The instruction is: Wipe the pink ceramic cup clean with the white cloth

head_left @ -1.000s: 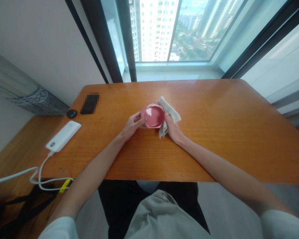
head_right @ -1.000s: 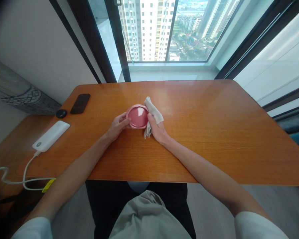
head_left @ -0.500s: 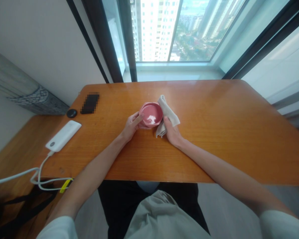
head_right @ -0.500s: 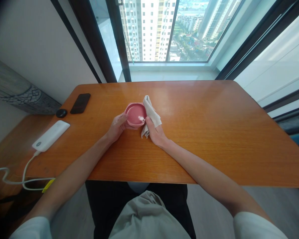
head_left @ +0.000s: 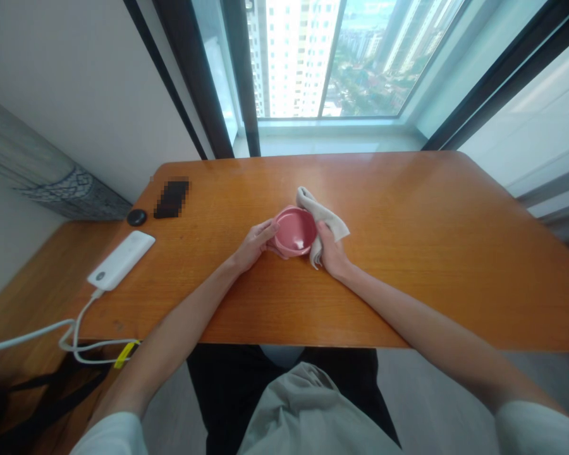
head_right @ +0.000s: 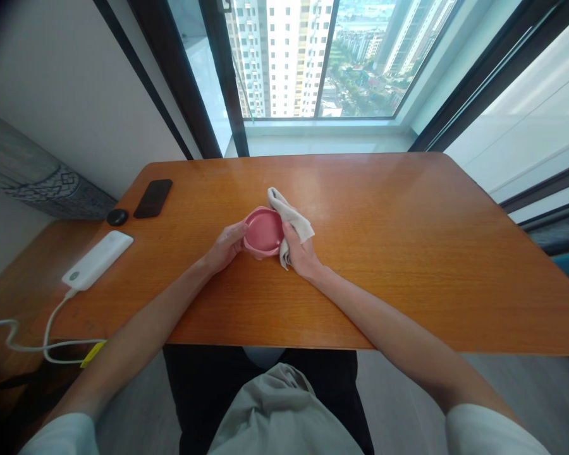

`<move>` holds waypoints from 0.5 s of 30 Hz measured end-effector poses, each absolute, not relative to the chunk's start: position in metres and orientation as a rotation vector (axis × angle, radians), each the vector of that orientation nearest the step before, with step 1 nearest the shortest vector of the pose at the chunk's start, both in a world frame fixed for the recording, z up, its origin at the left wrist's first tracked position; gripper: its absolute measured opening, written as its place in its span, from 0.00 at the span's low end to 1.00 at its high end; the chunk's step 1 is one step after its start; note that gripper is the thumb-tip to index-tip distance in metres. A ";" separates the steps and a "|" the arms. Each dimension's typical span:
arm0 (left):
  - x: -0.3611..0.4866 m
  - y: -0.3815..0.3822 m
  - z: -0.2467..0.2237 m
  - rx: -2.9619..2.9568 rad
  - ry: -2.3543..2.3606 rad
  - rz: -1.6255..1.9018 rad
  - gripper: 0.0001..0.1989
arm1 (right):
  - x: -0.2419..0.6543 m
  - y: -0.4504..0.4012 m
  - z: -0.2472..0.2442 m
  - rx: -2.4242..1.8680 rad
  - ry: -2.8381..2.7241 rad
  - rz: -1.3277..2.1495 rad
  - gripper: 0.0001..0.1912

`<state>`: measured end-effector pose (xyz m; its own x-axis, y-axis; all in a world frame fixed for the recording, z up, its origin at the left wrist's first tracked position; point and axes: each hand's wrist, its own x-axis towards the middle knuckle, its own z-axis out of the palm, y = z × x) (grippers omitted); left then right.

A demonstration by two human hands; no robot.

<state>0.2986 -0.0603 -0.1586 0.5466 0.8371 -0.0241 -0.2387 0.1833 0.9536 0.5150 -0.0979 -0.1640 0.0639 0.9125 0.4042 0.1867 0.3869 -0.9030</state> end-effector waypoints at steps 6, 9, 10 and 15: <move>0.299 -0.061 -0.157 1.096 0.673 0.873 0.34 | 0.515 -0.099 -0.158 -1.065 -1.387 0.835 0.36; 0.300 -0.060 -0.156 1.082 0.687 0.950 0.37 | 0.514 -0.098 -0.160 -1.095 -1.402 0.791 0.36; 0.299 -0.061 -0.156 1.093 0.680 0.939 0.37 | 0.514 -0.098 -0.162 -1.092 -1.413 0.781 0.36; 0.299 -0.063 -0.159 1.134 0.661 0.806 0.31 | 0.516 -0.098 -0.165 -1.031 -1.480 0.805 0.38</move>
